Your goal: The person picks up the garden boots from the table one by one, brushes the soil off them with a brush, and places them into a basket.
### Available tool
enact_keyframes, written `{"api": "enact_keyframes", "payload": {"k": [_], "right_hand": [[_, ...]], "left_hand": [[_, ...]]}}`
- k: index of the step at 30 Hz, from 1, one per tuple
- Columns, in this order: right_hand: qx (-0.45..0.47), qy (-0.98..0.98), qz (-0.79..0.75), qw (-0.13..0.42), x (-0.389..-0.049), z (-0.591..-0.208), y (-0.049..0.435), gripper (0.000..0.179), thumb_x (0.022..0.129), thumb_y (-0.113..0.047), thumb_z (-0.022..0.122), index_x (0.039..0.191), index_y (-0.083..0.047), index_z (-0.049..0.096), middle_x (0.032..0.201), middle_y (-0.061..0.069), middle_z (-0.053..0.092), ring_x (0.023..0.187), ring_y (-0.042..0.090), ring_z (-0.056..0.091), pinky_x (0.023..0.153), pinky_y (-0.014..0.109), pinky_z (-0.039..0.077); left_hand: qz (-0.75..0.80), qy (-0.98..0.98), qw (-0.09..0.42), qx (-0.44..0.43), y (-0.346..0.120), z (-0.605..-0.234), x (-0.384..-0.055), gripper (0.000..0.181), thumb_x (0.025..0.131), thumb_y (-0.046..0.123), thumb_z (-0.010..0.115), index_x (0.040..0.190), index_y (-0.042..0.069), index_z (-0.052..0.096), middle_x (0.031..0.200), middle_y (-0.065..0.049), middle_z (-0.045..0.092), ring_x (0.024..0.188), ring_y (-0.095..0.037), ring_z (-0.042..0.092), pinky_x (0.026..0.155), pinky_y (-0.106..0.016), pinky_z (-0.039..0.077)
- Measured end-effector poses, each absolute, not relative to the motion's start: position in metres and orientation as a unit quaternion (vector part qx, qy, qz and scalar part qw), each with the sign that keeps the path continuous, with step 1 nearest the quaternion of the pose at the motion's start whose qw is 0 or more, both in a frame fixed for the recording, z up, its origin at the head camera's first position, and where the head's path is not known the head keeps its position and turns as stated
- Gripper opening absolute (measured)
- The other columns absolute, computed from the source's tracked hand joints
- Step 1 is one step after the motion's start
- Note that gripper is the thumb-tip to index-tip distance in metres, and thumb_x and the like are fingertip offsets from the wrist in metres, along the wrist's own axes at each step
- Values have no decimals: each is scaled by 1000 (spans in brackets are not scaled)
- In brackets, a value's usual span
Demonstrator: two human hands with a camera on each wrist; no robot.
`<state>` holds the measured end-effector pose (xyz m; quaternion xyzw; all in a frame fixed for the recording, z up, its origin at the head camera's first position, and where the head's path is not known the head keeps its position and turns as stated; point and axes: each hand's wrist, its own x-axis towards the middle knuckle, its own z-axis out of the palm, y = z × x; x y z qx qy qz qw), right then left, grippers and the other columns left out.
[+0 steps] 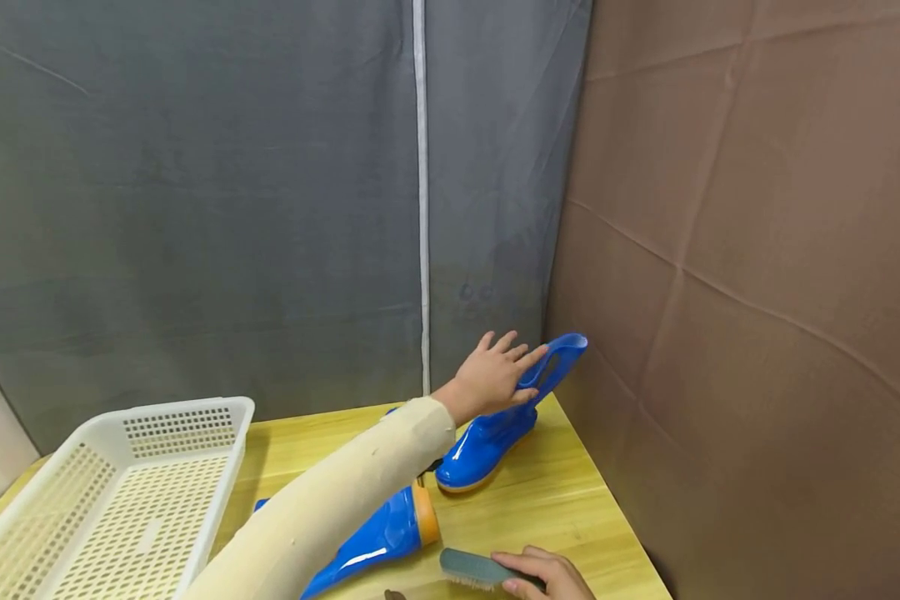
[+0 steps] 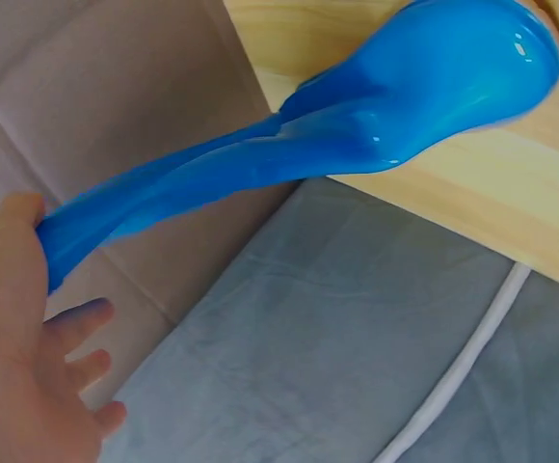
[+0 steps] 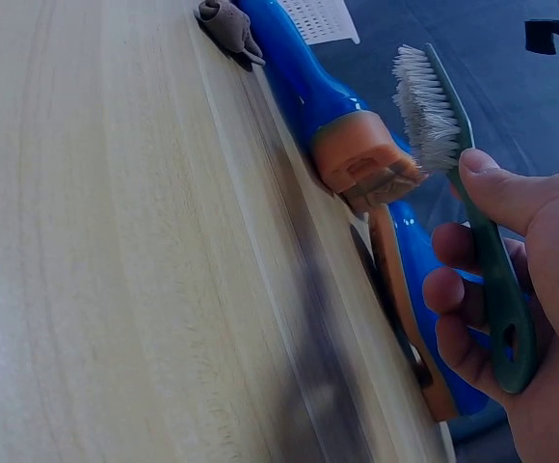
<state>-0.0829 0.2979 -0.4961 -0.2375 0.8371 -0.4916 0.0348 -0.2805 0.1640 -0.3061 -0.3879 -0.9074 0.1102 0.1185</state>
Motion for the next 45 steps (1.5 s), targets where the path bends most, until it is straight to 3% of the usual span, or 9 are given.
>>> {"api": "enact_keyframes", "payload": {"k": [7,12,17,20,25,34,39,45], "right_hand": [[-241,841,-484,29,-82,-495,299,36,100,-8,53,134,1,59,91,7,66,76,-7,54,61,20,49],[-225,843,-486,46,-81,-494,299,37,101,-12,53,135,0,59,92,5,66,76,-6,54,61,20,49],[-214,847,-483,52,-81,-493,298,37,101,-14,54,135,1,59,90,0,64,74,-6,53,60,20,48],[-207,848,-485,56,-81,-493,297,37,101,-15,54,135,0,59,89,-4,64,73,-6,53,60,20,49],[-207,850,-480,60,-81,-494,298,37,101,-16,54,135,-1,59,89,-5,63,73,-6,53,60,20,48],[-209,856,-468,65,-82,-494,300,38,101,-18,54,136,-4,59,89,-9,61,73,-6,53,60,19,47],[-222,857,-462,59,-82,-494,299,37,101,-16,54,136,-3,59,88,-7,62,74,-6,53,60,19,47],[-204,858,-465,79,-83,-491,300,39,102,-19,54,137,-4,58,90,-10,60,76,-6,53,61,18,46]], "left_hand": [[104,-872,184,-442,160,-314,-282,61,107,43,32,156,46,-5,157,0,43,149,-22,35,124,-40,30],[100,-864,179,-459,156,-315,-285,56,107,32,38,155,49,15,162,-2,34,152,-26,30,124,-46,27],[86,-863,170,-468,152,-315,-289,49,104,42,43,151,49,31,161,1,37,153,-25,27,124,-52,24],[81,-858,170,-478,148,-316,-291,50,103,50,41,152,48,30,161,0,36,153,-25,26,124,-55,22],[85,-860,141,-482,139,-324,-291,59,99,60,40,153,51,20,167,-7,22,155,-33,19,123,-59,20],[28,-885,46,-463,139,-327,-283,59,101,59,37,154,51,14,165,-9,27,152,-39,24,122,-63,18],[4,-899,-18,-437,139,-324,-278,62,100,60,36,155,51,8,164,-2,29,154,-37,19,123,-64,14],[28,-890,17,-456,140,-324,-275,71,96,67,35,156,47,2,169,7,6,158,-25,5,124,-62,13]]}}
